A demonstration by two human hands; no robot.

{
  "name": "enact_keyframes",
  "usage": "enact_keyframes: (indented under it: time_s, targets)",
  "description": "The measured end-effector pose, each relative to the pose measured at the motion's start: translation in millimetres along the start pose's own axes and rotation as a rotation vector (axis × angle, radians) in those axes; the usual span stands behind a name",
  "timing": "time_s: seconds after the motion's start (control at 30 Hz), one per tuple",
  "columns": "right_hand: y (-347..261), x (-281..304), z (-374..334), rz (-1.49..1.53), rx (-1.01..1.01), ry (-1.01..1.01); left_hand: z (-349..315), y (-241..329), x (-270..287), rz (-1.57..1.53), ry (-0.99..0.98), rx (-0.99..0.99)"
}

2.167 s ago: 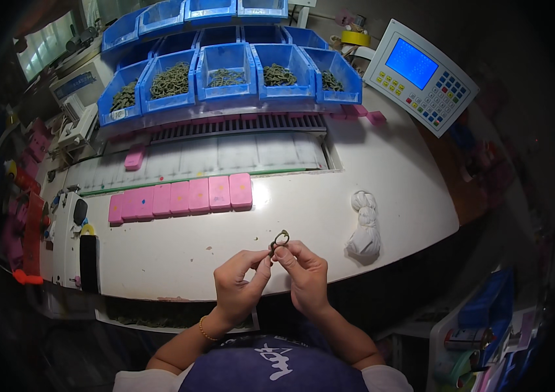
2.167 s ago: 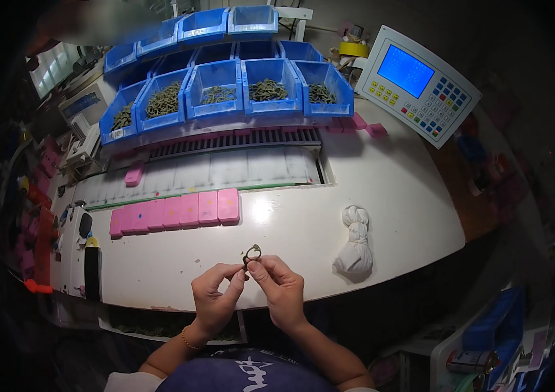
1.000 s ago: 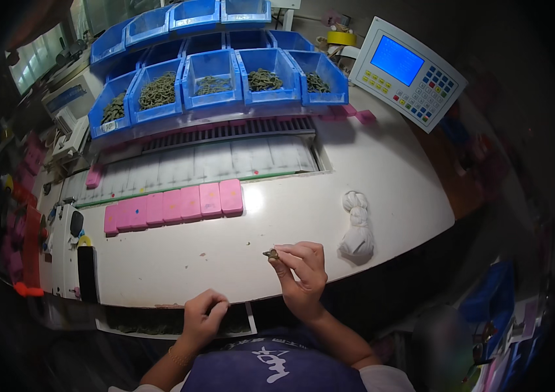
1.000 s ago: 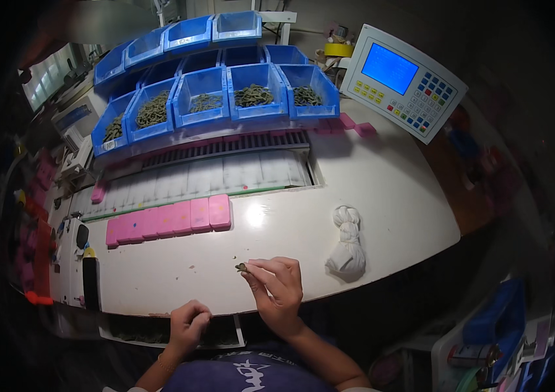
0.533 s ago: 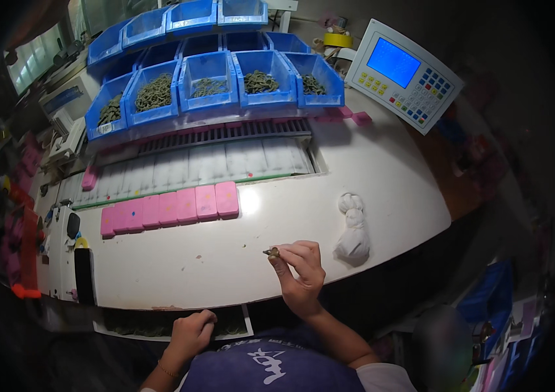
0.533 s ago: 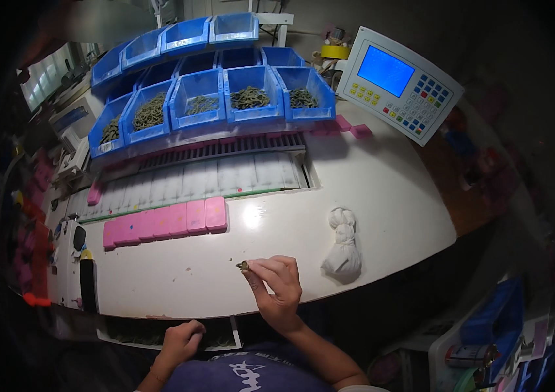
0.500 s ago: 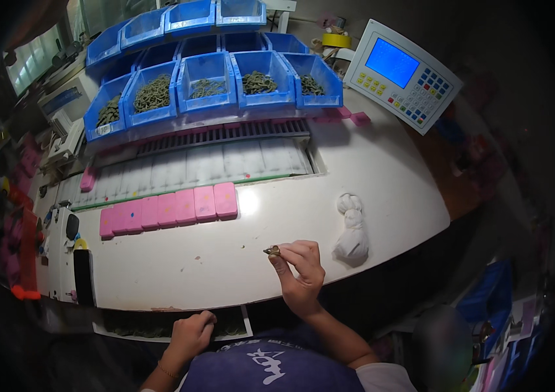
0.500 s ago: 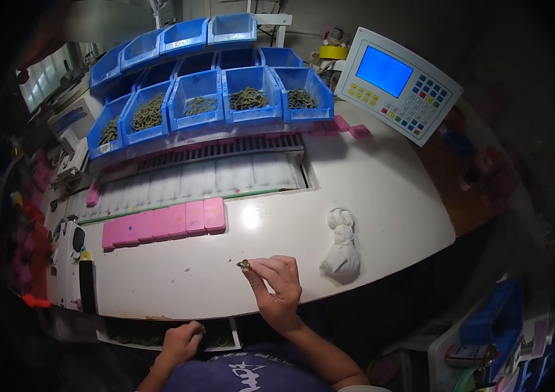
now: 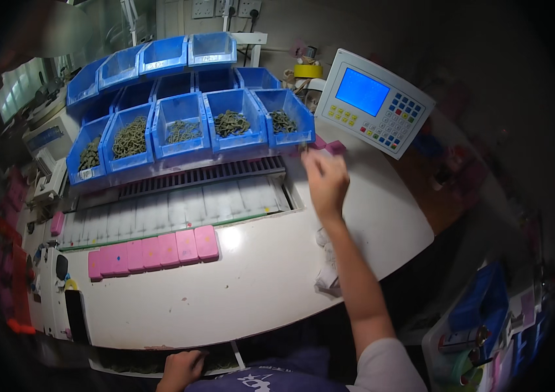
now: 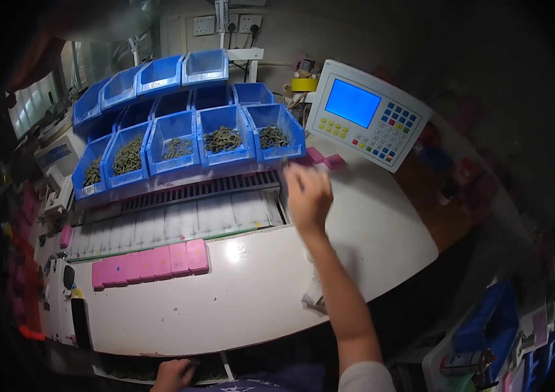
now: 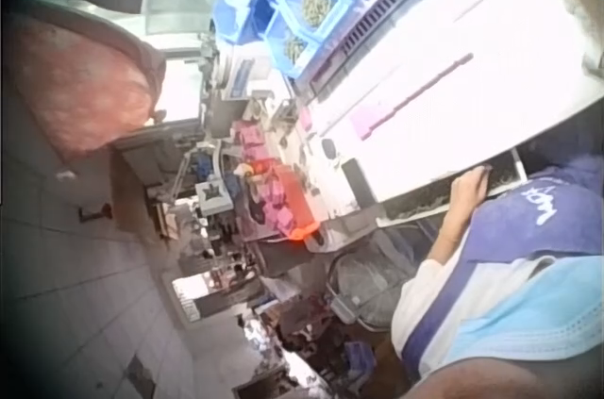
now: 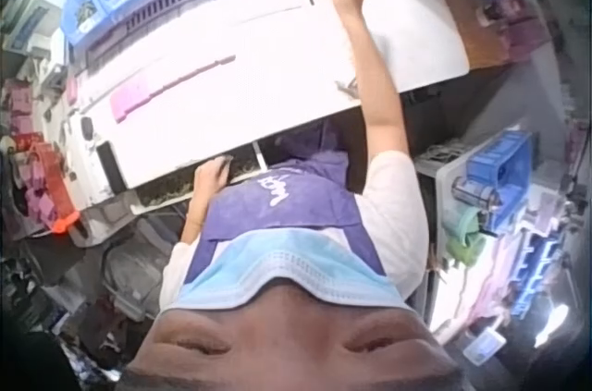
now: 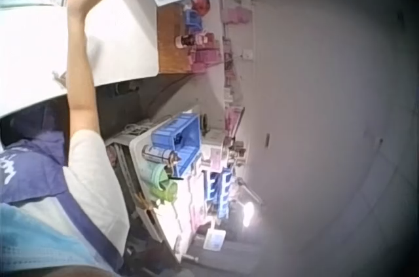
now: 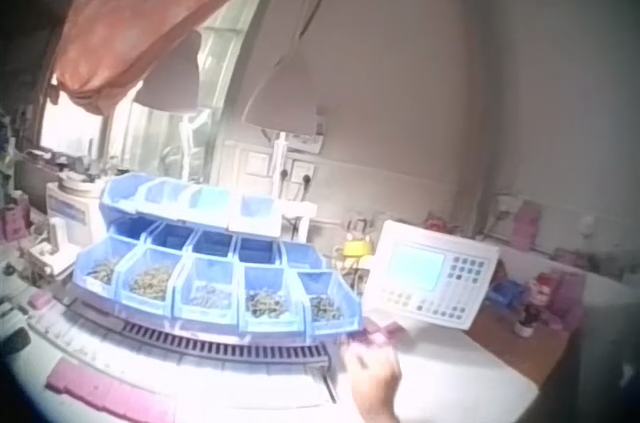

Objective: Placing small dark components and metal rings into pink heart-shaped molds on a production line.

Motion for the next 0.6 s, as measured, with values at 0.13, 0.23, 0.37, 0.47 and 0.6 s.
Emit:
enact_keyframes:
  time_s: [0.13,0.23,0.37,0.47,0.6]
  targets:
    - [52,-70,62,-0.036,-0.067,-0.186,5,-3,-10,-0.066,-0.06,0.01]
    - [1,-89,23,0.149,-0.099,-0.403,5,6,5,-0.069,-0.062,0.124]
    - [-62,-88,-165,0.578,-0.514,-1.1,6,17,14,-0.159,-0.026,0.063]
    - [-125,-54,-224,0.146,0.183,-1.073,13,18,21,-0.331,-0.119,0.16]
    - [-215,-11,-276,0.393,0.371,-1.073,42,22,69,-0.423,0.015,0.098]
Point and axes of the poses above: each hand's wrist, its own z-axis towards the middle knuckle, its own x-axis out of the back of the hand, y = z × x, the point moved 10 cm from there along z, towards the middle knuckle, and after that the axes turned 2 degrees about -z, right-handed, at the moved point
